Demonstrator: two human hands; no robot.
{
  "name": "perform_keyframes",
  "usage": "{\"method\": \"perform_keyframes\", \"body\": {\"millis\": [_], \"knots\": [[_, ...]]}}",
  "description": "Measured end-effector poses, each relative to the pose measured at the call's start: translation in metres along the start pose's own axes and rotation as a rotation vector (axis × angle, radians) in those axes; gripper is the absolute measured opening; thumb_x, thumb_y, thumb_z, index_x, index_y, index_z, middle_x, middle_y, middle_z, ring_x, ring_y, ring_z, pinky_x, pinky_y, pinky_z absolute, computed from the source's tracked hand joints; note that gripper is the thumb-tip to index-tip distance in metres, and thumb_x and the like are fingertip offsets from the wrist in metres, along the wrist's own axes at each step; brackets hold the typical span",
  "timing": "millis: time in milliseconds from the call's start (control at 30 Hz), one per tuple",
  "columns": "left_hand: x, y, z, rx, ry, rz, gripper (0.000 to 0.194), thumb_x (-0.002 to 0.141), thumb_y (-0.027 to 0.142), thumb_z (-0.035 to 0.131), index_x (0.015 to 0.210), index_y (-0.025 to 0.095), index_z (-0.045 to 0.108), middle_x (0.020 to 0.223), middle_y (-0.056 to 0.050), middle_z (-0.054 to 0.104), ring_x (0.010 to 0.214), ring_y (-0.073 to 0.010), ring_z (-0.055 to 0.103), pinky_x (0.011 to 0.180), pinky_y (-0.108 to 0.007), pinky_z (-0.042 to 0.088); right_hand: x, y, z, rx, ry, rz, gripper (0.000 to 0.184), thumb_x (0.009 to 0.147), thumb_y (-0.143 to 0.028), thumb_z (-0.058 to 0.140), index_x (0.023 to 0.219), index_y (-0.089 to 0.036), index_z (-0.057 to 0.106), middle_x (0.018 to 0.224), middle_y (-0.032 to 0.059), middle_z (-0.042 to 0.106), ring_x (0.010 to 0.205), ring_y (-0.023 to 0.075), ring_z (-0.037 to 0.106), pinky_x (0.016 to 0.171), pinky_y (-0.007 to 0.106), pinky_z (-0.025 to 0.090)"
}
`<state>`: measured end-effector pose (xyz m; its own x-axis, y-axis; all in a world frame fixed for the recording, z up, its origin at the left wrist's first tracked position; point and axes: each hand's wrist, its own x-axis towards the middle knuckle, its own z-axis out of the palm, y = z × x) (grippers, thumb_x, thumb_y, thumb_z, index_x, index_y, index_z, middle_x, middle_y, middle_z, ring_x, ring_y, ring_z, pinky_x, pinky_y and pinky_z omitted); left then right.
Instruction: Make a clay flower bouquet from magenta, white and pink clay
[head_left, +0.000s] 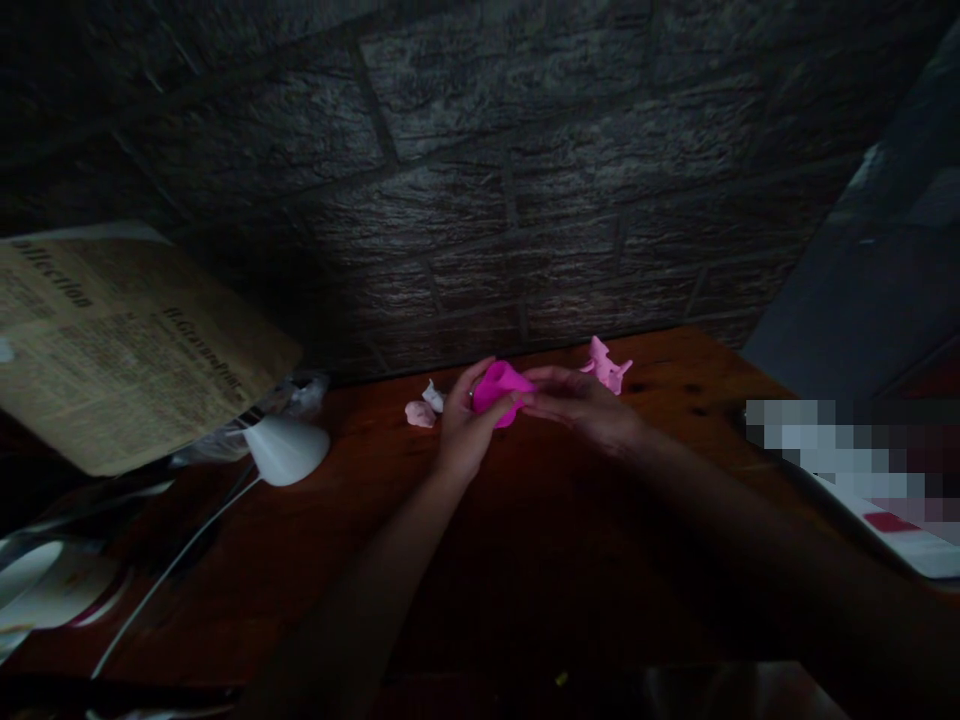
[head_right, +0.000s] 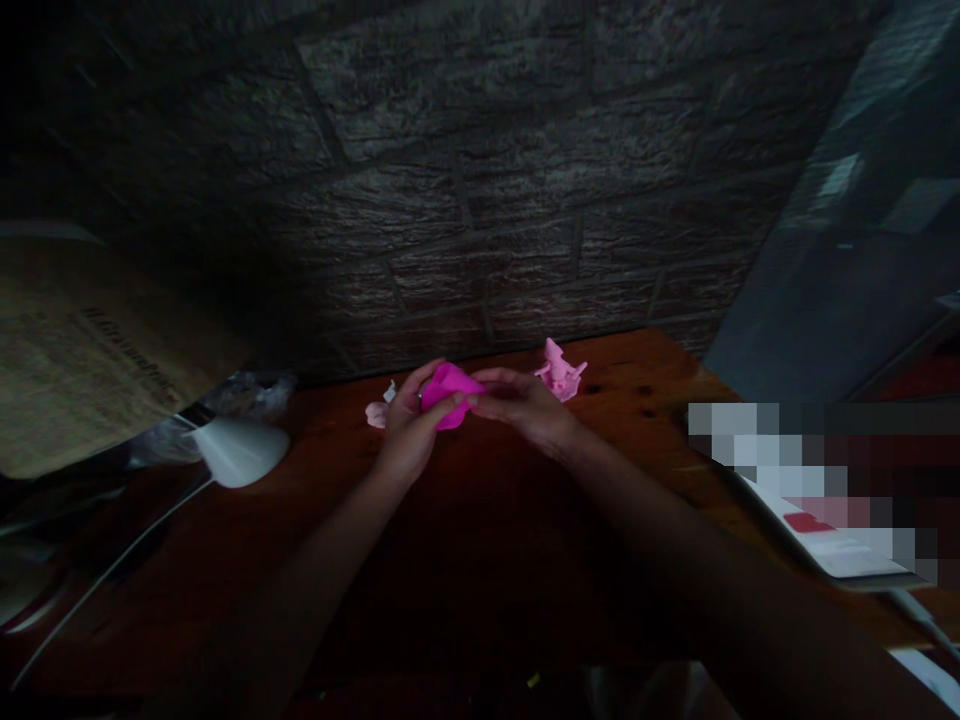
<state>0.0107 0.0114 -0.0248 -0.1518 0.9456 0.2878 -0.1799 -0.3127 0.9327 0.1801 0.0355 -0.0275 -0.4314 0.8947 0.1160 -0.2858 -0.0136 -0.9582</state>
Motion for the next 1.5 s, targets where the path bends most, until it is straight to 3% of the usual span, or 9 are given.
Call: {"method": "perform_keyframes", "body": {"millis": [233,400,600,767,1033,1167,1267,1500], "knots": [[-0.007,0.004,0.004,0.063,-0.098,0.032,0.044,0.072,0.024,0.084,0.113,0.023,0.069,0.120,-0.008,0.074,0.114,-0.0242,0.068,0.104,-0.041,0.050,0.004,0.013,0.003,-0.247,0.027,-0.222,0.040,0.068,-0.032,0.088,0.098,-0.024,0.062,0.098,0.0026,0.075,0.096,0.0203,0.072,0.098,0.043,0.054],[-0.006,0.000,0.001,0.178,-0.182,0.165,0.047,0.075,0.024,0.082,0.119,0.021,0.066,0.124,-0.010,0.073,0.116,-0.0241,0.068,0.106,-0.044,0.050,0.004,0.017,0.004,-0.347,0.024,-0.327,0.035,0.074,-0.037,0.083,0.097,-0.024,0.061,0.099,0.0047,0.074,0.094,0.0215,0.072,0.092,0.042,0.057],[-0.007,-0.005,0.002,0.209,-0.221,0.246,0.043,0.082,0.023,0.076,0.122,0.022,0.064,0.131,-0.010,0.070,0.121,-0.0232,0.066,0.108,-0.043,0.050,0.000,0.015,0.004,-0.512,0.130,-0.426,0.032,0.078,-0.037,0.079,0.101,-0.024,0.061,0.100,0.0068,0.072,0.090,0.0229,0.071,0.084,0.042,0.057],[-0.011,-0.009,0.005,0.181,-0.248,0.256,0.045,0.086,0.025,0.072,0.130,0.022,0.061,0.137,-0.011,0.066,0.125,-0.0239,0.064,0.110,-0.042,0.049,-0.002,0.011,0.007,-0.590,0.171,-0.455,0.030,0.079,-0.037,0.078,0.097,-0.023,0.058,0.094,0.0056,0.072,0.082,0.0218,0.069,0.074,0.038,0.057],[-0.011,-0.008,0.001,0.228,-0.230,0.333,0.055,0.092,0.018,0.063,0.143,0.023,0.045,0.140,-0.012,0.060,0.130,-0.0237,0.058,0.116,-0.043,0.041,-0.005,0.004,0.009,-0.649,0.097,-0.473,0.027,0.081,-0.030,0.075,0.106,-0.024,0.064,0.107,0.0071,0.074,0.096,0.0237,0.071,0.082,0.040,0.057],[-0.012,-0.009,0.000,0.242,-0.257,0.380,0.059,0.092,0.012,0.058,0.146,0.025,0.039,0.149,-0.013,0.051,0.140,-0.0243,0.048,0.120,-0.046,0.034,-0.006,0.002,0.008,-0.696,0.108,-0.458,0.018,0.084,-0.027,0.071,0.101,-0.024,0.066,0.101,0.0064,0.074,0.092,0.0232,0.071,0.078,0.039,0.057],[-0.015,-0.010,0.002,0.240,-0.285,0.375,0.061,0.092,0.016,0.061,0.146,0.025,0.037,0.150,-0.013,0.050,0.141,-0.0256,0.047,0.119,-0.046,0.036,-0.007,0.005,0.010,-0.734,0.126,-0.502,0.016,0.082,-0.024,0.071,0.095,-0.023,0.063,0.094,0.0050,0.071,0.085,0.0213,0.069,0.075,0.037,0.056],[-0.017,-0.007,0.004,0.259,-0.320,0.452,0.060,0.095,0.016,0.057,0.150,0.025,0.033,0.152,-0.015,0.047,0.143,-0.0274,0.045,0.120,-0.050,0.036,-0.009,0.004,0.012,-0.788,0.036,-0.576,0.039,0.080,-0.020,0.073,0.116,-0.025,0.060,0.108,0.0073,0.068,0.096,0.0239,0.067,0.081,0.040,0.056]]}}
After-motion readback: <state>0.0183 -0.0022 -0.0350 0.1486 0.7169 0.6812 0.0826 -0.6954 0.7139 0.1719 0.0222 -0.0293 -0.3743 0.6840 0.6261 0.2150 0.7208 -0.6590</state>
